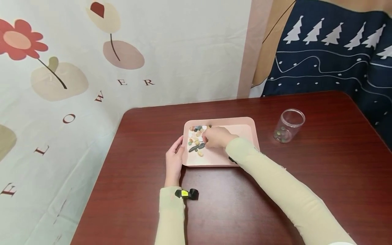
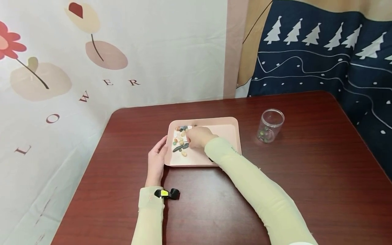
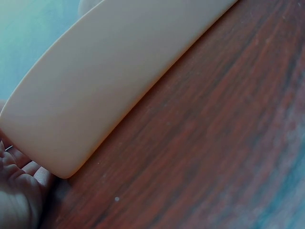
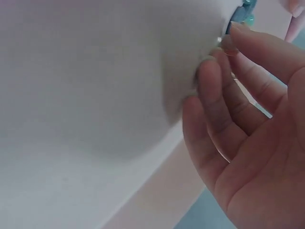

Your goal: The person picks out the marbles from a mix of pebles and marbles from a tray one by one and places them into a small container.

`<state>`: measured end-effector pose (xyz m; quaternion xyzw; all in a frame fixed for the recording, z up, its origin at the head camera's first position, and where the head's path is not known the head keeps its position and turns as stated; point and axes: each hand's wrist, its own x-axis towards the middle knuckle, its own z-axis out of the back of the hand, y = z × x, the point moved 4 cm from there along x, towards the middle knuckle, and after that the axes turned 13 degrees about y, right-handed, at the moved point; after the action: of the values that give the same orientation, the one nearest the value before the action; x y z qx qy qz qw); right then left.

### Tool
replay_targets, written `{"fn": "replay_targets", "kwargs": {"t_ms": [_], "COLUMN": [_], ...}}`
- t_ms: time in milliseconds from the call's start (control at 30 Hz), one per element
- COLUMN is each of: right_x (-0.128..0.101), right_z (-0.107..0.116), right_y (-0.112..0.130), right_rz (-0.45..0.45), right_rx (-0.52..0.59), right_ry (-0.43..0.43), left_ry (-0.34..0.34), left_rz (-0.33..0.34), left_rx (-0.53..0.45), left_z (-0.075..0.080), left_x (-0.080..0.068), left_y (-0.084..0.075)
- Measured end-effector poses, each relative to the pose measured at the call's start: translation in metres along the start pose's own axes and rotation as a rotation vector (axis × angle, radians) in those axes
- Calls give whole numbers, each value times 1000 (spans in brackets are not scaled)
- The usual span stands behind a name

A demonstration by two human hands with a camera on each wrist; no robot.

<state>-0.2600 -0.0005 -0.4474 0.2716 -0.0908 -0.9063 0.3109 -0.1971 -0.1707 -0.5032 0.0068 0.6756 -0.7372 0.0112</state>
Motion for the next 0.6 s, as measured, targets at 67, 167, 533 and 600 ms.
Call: {"fn": "replay_targets", "kwargs": {"t_ms": [67, 167, 533, 600], "right_x": [-1, -3, -15, -17], "right_z": [1, 2, 13, 15], "right_y": [2, 4, 7, 8], "right_rz": [4, 15, 26, 38], "right_rx": [-15, -34, 27, 28], "right_ry": [-7, -13, -9, -17], "left_ry": [-1, 5, 7, 3], "left_rz": [-2, 6, 0, 0], "left_rx": [16, -3, -48, -45], "left_z": [1, 1, 1, 0], "left_x": [-1, -2, 0, 0], "left_y": [0, 2, 4, 4]}}
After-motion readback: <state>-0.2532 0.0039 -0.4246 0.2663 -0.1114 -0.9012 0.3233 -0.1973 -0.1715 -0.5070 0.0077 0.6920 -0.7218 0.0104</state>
